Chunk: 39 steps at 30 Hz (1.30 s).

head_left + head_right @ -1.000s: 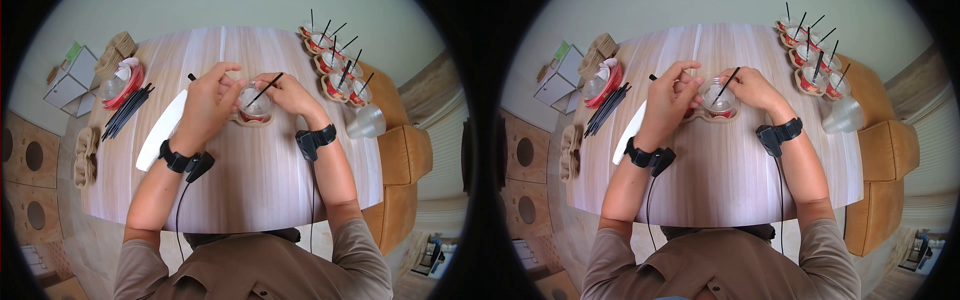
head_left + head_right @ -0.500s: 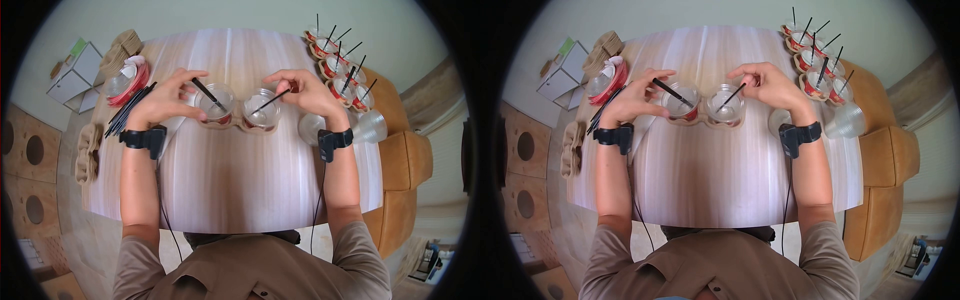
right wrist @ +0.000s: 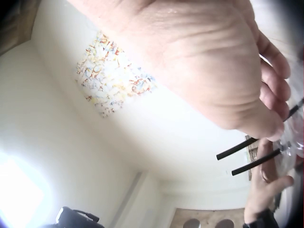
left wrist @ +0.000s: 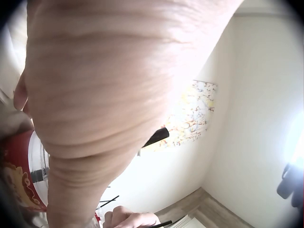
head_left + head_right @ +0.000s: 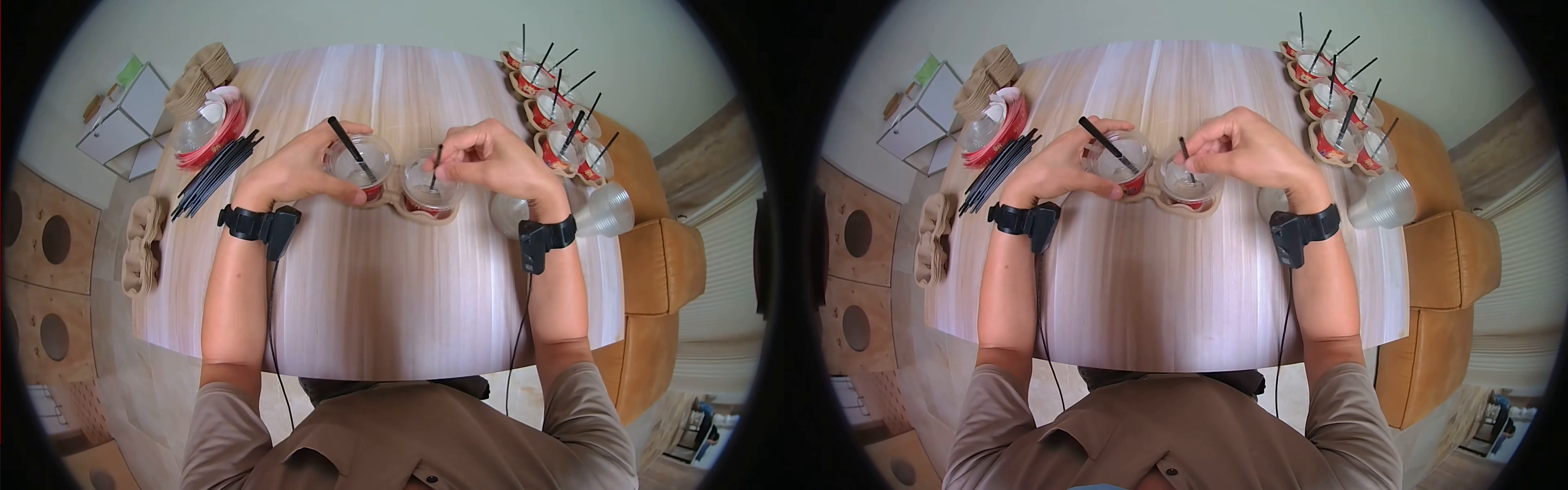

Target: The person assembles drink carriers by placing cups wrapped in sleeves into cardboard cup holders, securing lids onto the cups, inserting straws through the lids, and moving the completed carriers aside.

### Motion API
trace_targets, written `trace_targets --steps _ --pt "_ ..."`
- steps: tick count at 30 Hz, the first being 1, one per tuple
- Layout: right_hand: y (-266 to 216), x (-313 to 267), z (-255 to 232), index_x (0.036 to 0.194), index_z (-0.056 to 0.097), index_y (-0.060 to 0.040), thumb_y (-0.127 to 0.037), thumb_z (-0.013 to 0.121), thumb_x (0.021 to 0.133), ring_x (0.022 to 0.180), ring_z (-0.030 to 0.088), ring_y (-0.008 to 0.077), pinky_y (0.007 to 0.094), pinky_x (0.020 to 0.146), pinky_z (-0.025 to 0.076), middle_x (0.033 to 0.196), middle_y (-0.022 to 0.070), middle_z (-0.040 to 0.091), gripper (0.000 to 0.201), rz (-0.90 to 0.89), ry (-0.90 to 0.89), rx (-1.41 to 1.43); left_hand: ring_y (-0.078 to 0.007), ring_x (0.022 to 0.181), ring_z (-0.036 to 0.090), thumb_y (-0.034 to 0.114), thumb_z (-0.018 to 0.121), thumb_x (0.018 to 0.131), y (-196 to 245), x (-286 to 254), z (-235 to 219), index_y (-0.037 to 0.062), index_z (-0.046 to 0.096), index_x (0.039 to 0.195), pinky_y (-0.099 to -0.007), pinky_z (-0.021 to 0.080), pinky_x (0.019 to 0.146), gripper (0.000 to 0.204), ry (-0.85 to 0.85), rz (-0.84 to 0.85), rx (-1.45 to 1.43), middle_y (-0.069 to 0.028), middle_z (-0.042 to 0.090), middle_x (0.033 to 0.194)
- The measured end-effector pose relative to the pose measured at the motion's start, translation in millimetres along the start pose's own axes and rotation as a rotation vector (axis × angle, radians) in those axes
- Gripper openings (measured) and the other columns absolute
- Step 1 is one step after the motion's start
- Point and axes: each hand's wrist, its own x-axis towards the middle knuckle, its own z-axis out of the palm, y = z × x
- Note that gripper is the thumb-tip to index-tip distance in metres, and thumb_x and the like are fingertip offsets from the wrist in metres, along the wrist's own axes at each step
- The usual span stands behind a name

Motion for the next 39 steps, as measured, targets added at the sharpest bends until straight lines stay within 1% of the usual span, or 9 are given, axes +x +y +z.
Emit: trace_targets --steps 13,16,19,25,29,32,34,36,39 --pt "1 10 25 0.100 0.086 0.0020 -0.006 0.086 0.097 0.079 0.068 0.0068 0.0275 0.072 0.055 0.085 0.0028 0.080 0.009 0.018 0.169 -0.122 -0.0273 0.132 0.061 0.020 0.105 0.067 1 3 2 0.0139 0.063 0.160 -0.0418 0.048 0.115 0.102 -0.026 -0.025 -0.087 -0.0075 0.065 0.145" --pt "6 8 12 0.105 0.086 0.0013 -0.004 0.086 0.093 0.079 0.068 0.0074 0.0277 0.074 0.055 0.084 0.0019 0.079 0.013 -0.037 0.174 -0.124 -0.0255 0.131 0.059 0.018 0.105 0.067 -4 5 6 0.0116 0.063 0.158 -0.0399 0.049 0.113 0.101 0.033 -0.004 -0.013 -0.0065 0.063 0.145" --pt "-3 1 2 0.126 0.082 -0.0027 0.001 0.088 0.091 0.084 0.066 0.0080 0.0273 0.076 0.053 0.090 -0.0025 0.076 0.035 0.092 0.020 -0.128 -0.0244 0.133 0.058 0.016 0.105 0.068 -3 5 5 0.0102 0.061 0.159 -0.0389 0.051 0.109 0.101 0.016 -0.039 -0.071 -0.0067 0.061 0.146" --pt "6 -8 -21 0.132 0.080 -0.0052 -0.006 0.092 0.089 0.087 0.062 0.0099 0.0294 0.078 0.054 0.099 -0.0018 0.071 0.045 0.104 0.162 -0.238 -0.0247 0.137 0.056 0.017 0.104 0.073 -5 7 15 0.0082 0.058 0.161 -0.0407 0.047 0.117 0.100 0.148 -0.073 -0.121 -0.0094 0.059 0.154" --pt "19 -16 -33 0.132 0.080 -0.0061 -0.011 0.092 0.090 0.090 0.061 0.0110 0.0302 0.083 0.054 0.100 -0.0014 0.068 0.044 0.113 0.308 -0.335 -0.0314 0.153 0.051 0.026 0.104 0.079 -36 46 33 0.0028 0.053 0.165 -0.0438 0.037 0.131 0.102 0.332 -0.014 -0.113 -0.0161 0.054 0.162" --pt "17 -23 -43 0.131 0.080 -0.0063 -0.013 0.092 0.091 0.091 0.060 0.0110 0.0305 0.084 0.054 0.099 -0.0014 0.069 0.042 0.144 0.340 -0.268 -0.0360 0.162 0.044 0.030 0.104 0.082 -22 88 33 0.0012 0.049 0.168 -0.0460 0.032 0.135 0.106 0.297 -0.102 -0.096 -0.0207 0.050 0.166" --pt "21 -25 -48 0.131 0.080 -0.0053 -0.012 0.091 0.092 0.091 0.061 0.0107 0.0300 0.083 0.053 0.098 -0.0015 0.069 0.041 0.157 0.354 -0.283 -0.0379 0.164 0.041 0.032 0.104 0.081 -30 127 28 0.0025 0.047 0.170 -0.0470 0.031 0.136 0.109 0.283 -0.107 -0.085 -0.0230 0.048 0.168" --pt "25 -28 -53 0.131 0.080 -0.0042 -0.012 0.091 0.092 0.090 0.061 0.0104 0.0295 0.082 0.053 0.098 -0.0016 0.070 0.041 0.160 0.358 -0.303 -0.0435 0.158 0.047 0.052 0.103 0.078 -45 167 20 0.0007 0.049 0.168 -0.0498 0.039 0.132 0.116 0.238 -0.031 -0.081 -0.0287 0.050 0.164" --pt "31 -30 -55 0.132 0.078 -0.0015 -0.011 0.090 0.093 0.089 0.062 0.0094 0.0287 0.081 0.052 0.096 -0.0019 0.071 0.042 0.178 0.313 -0.287 -0.0446 0.159 0.046 0.053 0.102 0.079 -57 212 -7 0.0032 0.048 0.170 -0.0515 0.037 0.133 0.117 0.221 -0.062 0.009 -0.0298 0.049 0.166"
